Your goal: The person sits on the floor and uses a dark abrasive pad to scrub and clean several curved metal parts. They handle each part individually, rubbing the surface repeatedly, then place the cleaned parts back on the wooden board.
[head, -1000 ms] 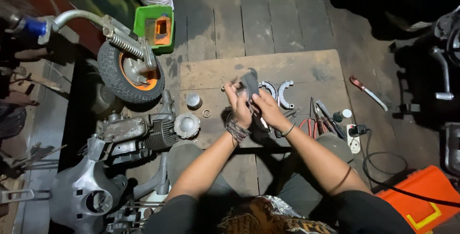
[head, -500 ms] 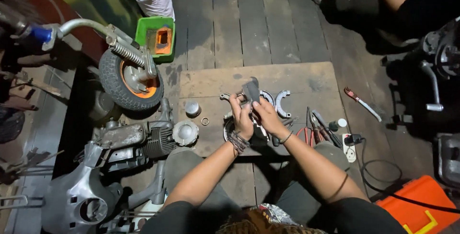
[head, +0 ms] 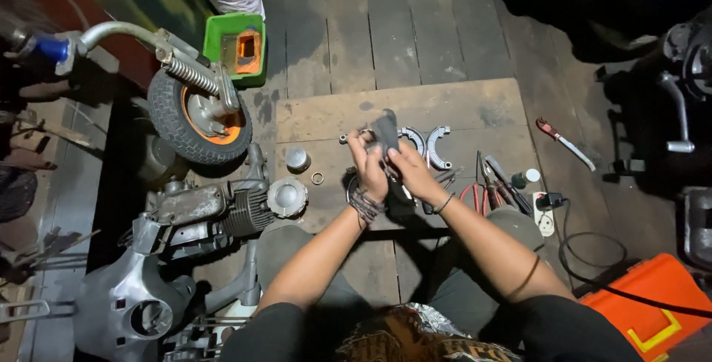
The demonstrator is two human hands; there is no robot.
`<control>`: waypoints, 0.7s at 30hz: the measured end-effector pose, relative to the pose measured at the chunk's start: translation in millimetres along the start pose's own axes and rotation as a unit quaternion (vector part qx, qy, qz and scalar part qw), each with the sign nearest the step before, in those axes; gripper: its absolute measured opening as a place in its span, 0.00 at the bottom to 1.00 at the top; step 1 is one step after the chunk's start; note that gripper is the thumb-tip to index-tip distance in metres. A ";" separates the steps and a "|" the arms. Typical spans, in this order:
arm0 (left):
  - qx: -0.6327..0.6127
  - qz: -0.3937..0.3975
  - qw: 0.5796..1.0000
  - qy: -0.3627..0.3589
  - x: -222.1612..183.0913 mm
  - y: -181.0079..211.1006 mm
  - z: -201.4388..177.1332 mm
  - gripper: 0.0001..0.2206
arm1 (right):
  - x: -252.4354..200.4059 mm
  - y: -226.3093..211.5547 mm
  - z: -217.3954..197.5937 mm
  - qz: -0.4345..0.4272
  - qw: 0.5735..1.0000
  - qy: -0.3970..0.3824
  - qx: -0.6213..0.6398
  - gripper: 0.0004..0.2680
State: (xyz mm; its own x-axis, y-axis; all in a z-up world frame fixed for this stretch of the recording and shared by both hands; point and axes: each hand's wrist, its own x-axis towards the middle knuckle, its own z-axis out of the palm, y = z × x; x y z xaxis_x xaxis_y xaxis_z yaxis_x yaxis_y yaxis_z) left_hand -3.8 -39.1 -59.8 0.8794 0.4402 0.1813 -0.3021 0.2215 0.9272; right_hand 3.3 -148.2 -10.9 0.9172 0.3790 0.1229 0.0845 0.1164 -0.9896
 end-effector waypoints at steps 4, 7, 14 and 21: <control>0.035 0.009 0.999 0.027 10.5 22.5 -4.2 0.22 | 1.0 -30.1 10.1 0.027 0.996 -0.048 0.067 0.08; 0.059 -0.008 0.998 0.021 5.3 6.9 -12.0 0.18 | 4.9 -3.3 4.2 0.032 0.995 -0.043 0.088 0.07; 0.054 -0.011 0.998 -0.023 -2.6 14.1 -1.6 0.11 | 0.9 -11.2 2.8 0.031 0.997 -0.015 0.069 0.07; 0.052 -0.007 0.999 -0.013 -3.7 17.8 -2.0 0.10 | 3.8 48.2 -8.5 0.033 0.996 -0.012 0.088 0.08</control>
State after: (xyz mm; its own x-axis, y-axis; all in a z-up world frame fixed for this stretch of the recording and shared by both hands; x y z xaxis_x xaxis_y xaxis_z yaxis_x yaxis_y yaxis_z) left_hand -13.1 -35.0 -44.6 0.8928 0.4145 0.1763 -0.2516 0.1343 0.9585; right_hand 14.1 -148.9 -58.8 0.9085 0.4132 0.0623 -0.0465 0.2480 -0.9677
